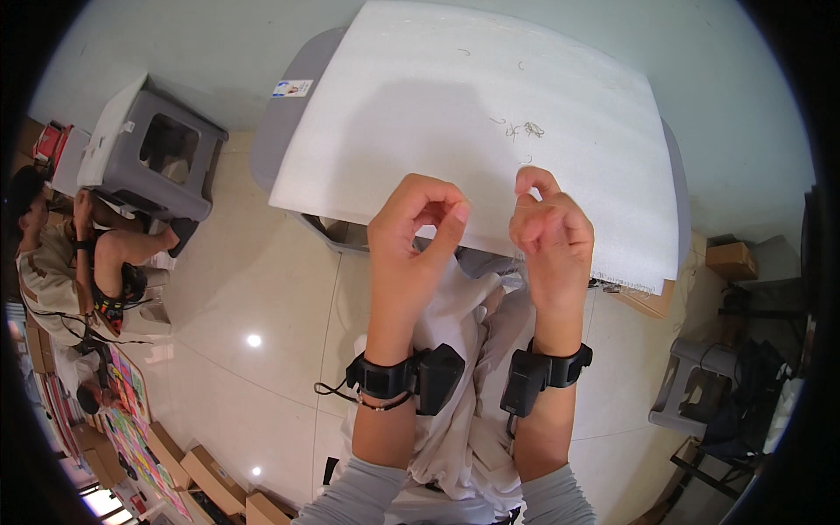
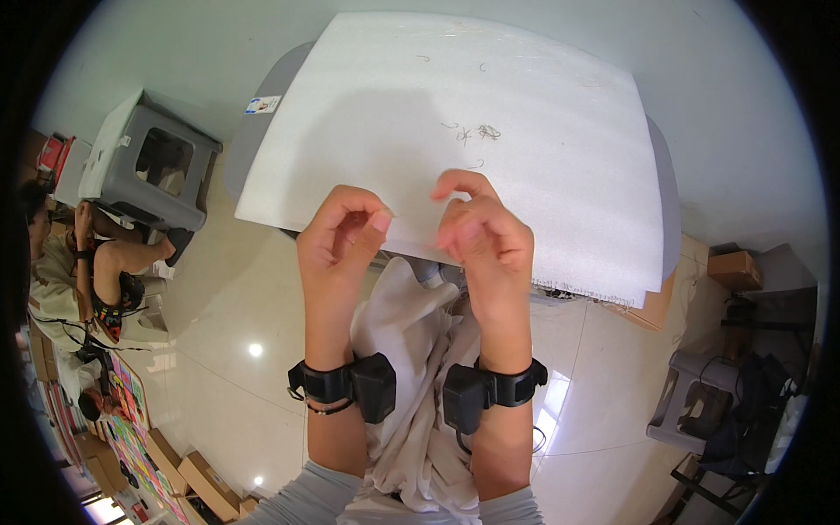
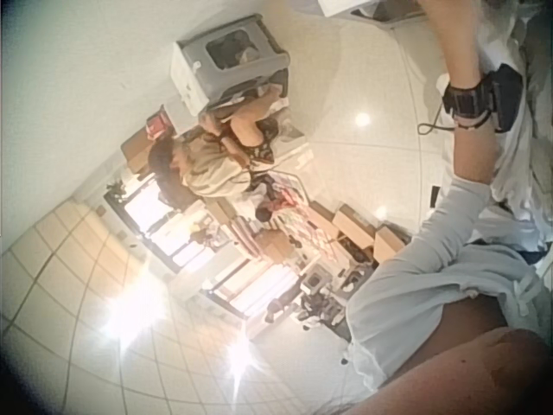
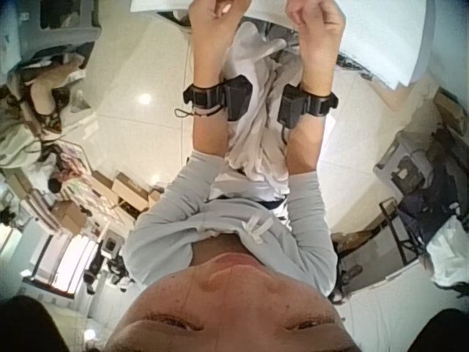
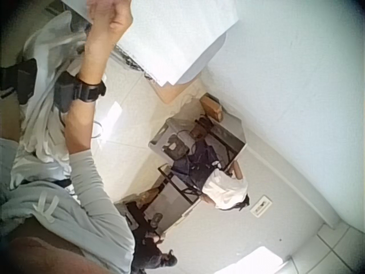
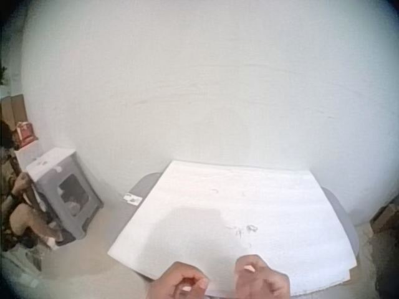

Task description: The person picks up and organizes small metal fishing hooks on a white foam pad by hand.

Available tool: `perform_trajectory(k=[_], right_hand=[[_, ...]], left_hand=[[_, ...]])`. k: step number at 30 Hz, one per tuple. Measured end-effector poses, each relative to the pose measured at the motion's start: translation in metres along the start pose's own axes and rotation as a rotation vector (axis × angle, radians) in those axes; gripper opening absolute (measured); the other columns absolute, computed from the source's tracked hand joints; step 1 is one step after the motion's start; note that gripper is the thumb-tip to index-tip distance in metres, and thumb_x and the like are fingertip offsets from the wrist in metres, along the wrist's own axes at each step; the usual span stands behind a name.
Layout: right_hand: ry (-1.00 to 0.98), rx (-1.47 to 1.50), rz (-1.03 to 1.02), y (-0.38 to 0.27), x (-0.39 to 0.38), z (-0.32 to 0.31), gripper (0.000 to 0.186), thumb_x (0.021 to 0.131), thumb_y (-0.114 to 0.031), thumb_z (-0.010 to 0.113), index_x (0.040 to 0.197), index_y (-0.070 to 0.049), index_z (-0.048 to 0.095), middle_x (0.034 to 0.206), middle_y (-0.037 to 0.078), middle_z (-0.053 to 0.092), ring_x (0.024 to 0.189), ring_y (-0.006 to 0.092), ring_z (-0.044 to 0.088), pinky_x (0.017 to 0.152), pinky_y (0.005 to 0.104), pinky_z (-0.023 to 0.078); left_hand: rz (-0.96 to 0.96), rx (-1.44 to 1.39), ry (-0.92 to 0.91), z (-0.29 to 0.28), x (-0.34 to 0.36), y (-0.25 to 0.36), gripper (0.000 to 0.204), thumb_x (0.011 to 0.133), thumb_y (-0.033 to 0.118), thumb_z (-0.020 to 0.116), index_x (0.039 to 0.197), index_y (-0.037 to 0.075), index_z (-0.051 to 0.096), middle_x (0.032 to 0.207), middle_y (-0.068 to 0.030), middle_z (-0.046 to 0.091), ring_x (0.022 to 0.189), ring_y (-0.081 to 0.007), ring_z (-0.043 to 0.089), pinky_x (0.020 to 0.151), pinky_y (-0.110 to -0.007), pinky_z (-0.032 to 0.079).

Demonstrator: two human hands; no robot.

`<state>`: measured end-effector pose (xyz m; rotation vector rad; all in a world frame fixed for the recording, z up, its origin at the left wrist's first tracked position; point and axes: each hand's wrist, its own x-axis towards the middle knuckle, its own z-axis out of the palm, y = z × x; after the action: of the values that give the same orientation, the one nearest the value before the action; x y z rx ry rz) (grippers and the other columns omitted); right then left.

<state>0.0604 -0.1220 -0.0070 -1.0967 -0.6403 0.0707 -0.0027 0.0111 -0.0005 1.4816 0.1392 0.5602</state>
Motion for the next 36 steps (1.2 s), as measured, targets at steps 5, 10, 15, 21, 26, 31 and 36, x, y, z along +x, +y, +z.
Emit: perform_trajectory(k=[5,10,15,21,26,31,36], right_hand=[[-0.003,0.488,0.197,-0.007,-0.004,-0.003,0.032,0.098,-0.030,0.043,0.075,-0.008,0.042,0.066,0.003,0.043,0.054,0.0076,0.034,0.047,0.0198,0.027],[0.132,0.493,0.181,-0.007,-0.001,-0.003,0.030,0.098,-0.028,0.044,0.077,-0.007,0.042,0.063,-0.001,0.036,0.051,0.0068,0.029,0.046,0.0194,0.025],[0.276,0.467,0.137,-0.006,-0.002,-0.002,0.027,0.098,-0.025,0.044,0.078,-0.007,0.044,0.065,-0.001,0.035,0.055,0.0071,0.028,0.049,0.0207,0.025],[0.352,0.531,0.070,-0.003,0.001,-0.009,0.026,0.098,-0.023,0.044,0.079,-0.007,0.045,0.067,-0.002,0.035,0.058,0.0083,0.029,0.054,0.0215,0.027],[0.367,0.523,0.045,0.001,0.001,-0.012,0.025,0.098,-0.024,0.044,0.080,-0.007,0.047,0.064,-0.002,0.034,0.059,0.0086,0.031,0.057,0.0211,0.029],[0.419,0.620,0.034,0.000,0.001,-0.010,0.026,0.099,-0.025,0.044,0.079,-0.008,0.047,0.061,-0.003,0.034,0.057,0.0080,0.031,0.054,0.0210,0.028],[0.261,0.447,0.091,-0.009,-0.004,-0.010,0.025,0.097,-0.023,0.046,0.079,-0.006,0.048,0.062,-0.003,0.039,0.051,0.0063,0.033,0.047,0.0198,0.027]], left_hand=[[0.014,-0.023,-0.057,0.001,0.001,0.000,0.004,0.083,0.000,0.060,0.083,0.000,0.056,0.081,-0.0020,0.055,0.071,-0.0086,0.053,0.066,-0.022,0.046],[0.033,-0.059,-0.079,0.003,0.001,0.002,0.005,0.083,0.001,0.061,0.083,0.000,0.056,0.082,-0.0027,0.055,0.072,-0.0093,0.052,0.065,-0.022,0.045],[0.034,-0.054,-0.121,0.002,-0.001,0.004,0.005,0.083,0.001,0.061,0.083,-0.001,0.056,0.083,-0.0029,0.054,0.072,-0.0096,0.051,0.066,-0.022,0.045],[0.031,-0.075,-0.111,0.001,-0.001,0.005,0.005,0.084,-0.001,0.059,0.082,-0.001,0.055,0.083,-0.0030,0.054,0.072,-0.0097,0.051,0.066,-0.022,0.045],[0.050,-0.069,-0.086,0.001,0.000,0.004,0.004,0.084,-0.001,0.058,0.083,-0.001,0.055,0.084,-0.0030,0.054,0.072,-0.0093,0.051,0.066,-0.022,0.045],[0.007,-0.068,-0.085,0.001,-0.002,0.005,0.006,0.086,0.003,0.059,0.085,0.001,0.054,0.082,0.0005,0.048,0.073,-0.0081,0.043,0.066,-0.021,0.036],[0.045,-0.024,-0.075,0.001,0.000,0.003,0.004,0.084,-0.001,0.059,0.083,-0.001,0.055,0.082,-0.0023,0.054,0.071,-0.0084,0.051,0.066,-0.021,0.045]])
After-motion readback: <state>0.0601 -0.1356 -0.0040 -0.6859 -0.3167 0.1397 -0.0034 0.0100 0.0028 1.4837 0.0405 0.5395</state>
